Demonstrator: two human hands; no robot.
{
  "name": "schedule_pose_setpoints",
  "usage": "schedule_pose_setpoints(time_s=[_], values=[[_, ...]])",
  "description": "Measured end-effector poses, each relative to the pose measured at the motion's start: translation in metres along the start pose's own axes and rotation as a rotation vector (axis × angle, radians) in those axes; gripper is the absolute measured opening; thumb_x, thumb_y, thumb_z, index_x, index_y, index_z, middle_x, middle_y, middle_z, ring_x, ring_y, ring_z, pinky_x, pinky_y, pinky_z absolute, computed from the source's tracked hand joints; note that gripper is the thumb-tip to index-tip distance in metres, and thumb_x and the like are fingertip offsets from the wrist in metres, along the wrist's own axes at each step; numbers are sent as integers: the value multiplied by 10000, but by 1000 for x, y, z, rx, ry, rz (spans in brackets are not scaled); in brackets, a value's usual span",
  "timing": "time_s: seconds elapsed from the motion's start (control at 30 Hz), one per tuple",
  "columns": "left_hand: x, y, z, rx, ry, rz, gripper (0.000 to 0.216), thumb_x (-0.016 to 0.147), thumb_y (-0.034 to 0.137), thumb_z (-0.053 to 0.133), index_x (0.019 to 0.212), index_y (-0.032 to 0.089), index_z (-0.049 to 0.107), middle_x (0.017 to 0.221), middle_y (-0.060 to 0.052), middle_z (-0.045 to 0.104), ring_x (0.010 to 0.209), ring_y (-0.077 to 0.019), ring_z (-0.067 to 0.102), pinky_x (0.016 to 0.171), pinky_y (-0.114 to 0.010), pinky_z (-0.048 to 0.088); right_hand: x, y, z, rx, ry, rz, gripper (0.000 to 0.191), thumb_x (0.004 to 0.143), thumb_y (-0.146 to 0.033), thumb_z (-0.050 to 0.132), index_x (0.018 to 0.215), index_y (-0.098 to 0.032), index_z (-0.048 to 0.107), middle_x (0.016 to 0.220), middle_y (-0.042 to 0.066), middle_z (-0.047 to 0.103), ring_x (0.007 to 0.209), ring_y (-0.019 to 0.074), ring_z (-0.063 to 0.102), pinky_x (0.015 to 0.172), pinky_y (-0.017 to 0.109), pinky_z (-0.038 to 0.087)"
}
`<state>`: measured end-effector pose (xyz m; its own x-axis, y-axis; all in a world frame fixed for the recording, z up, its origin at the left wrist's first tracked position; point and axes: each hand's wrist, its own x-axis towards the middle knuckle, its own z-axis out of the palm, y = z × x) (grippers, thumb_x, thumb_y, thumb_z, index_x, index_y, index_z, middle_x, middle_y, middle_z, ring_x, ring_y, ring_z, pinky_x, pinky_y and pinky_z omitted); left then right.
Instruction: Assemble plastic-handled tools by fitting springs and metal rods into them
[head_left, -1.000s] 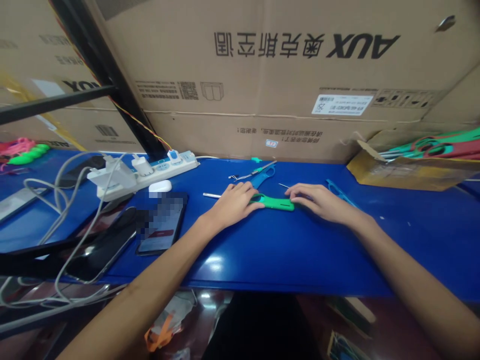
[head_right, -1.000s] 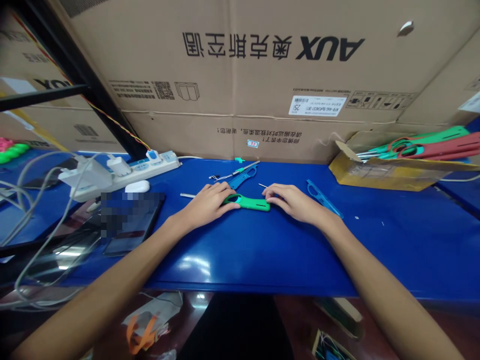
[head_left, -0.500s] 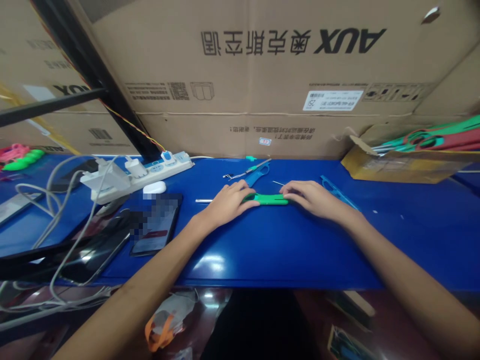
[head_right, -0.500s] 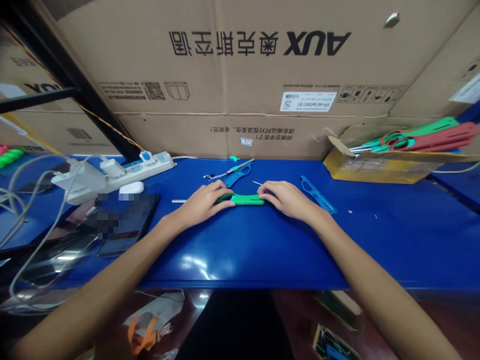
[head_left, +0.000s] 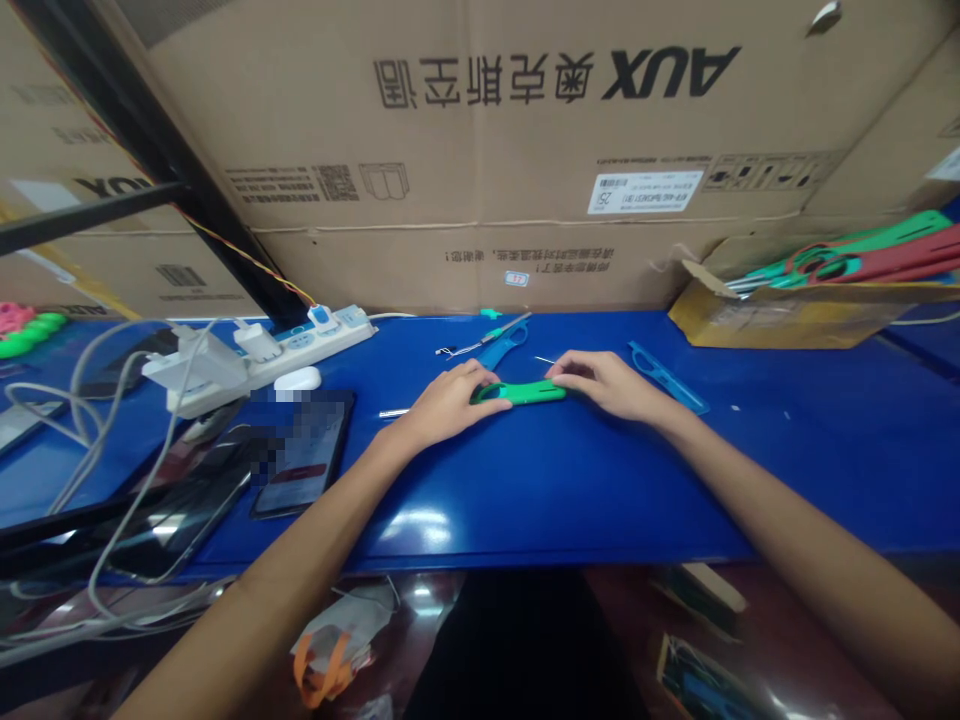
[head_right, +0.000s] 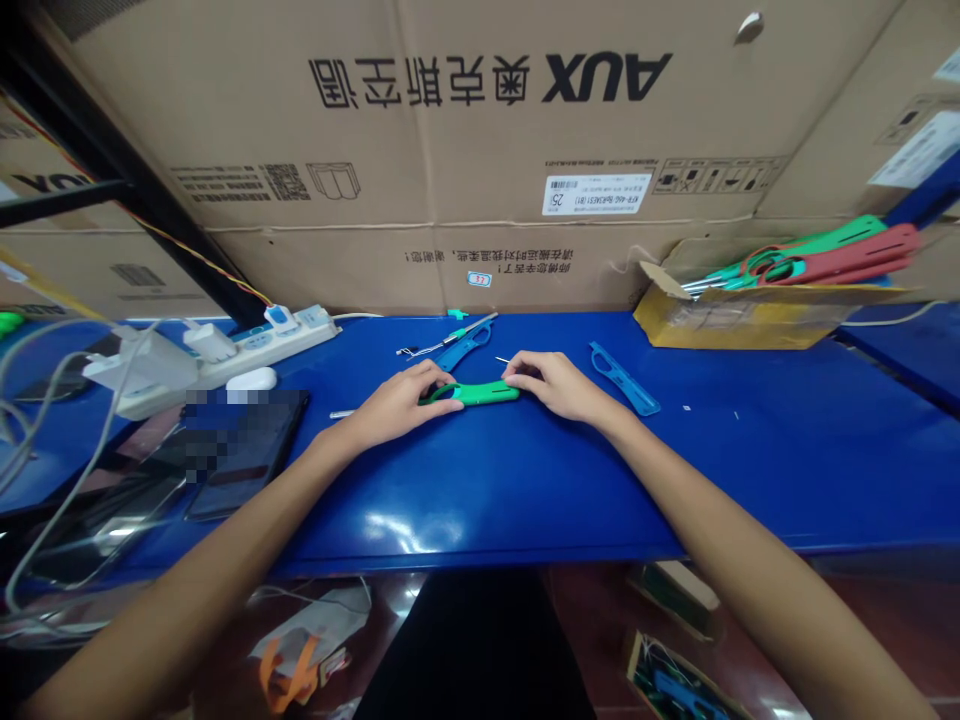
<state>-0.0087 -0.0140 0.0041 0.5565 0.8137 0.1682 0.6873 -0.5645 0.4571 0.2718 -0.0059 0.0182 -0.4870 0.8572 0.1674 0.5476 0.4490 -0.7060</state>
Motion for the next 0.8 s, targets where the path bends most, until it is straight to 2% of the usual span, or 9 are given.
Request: schedule_pose_setpoints(time_s=[0.43, 0.63, 0.8], values=[[0, 2, -1, -9, 13, -8, 405, 957, 547, 613, 1150, 194, 663, 1129, -71, 649, 1015, -249, 639, 857, -372, 500, 2, 8, 5, 20, 41, 48, 318, 915, -503, 595, 931, -203, 700, 995, 80, 768, 918, 254, 687, 838, 405, 511], [1, -1, 1, -12, 9, 0, 425, 951, 561, 613, 1163, 196, 660, 1127, -74, 650, 1022, -253, 637, 875, -384, 504, 0, 5, -2, 56, -48, 35, 290, 894, -488, 635, 922, -209, 709, 1052, 75, 771, 931, 242, 695, 852, 398, 516], [1, -3, 1, -7, 17, 7, 436, 958, 586, 583, 1151, 204, 664, 1111, -73, 651, 1012, -252, 639, 863, -384, 509, -4, -2, -7, -74, -60, 10, 295, 924, -490, 612, 944, -221, 730, 976, 56, 777, 861, 232, 697, 790, 374, 507]])
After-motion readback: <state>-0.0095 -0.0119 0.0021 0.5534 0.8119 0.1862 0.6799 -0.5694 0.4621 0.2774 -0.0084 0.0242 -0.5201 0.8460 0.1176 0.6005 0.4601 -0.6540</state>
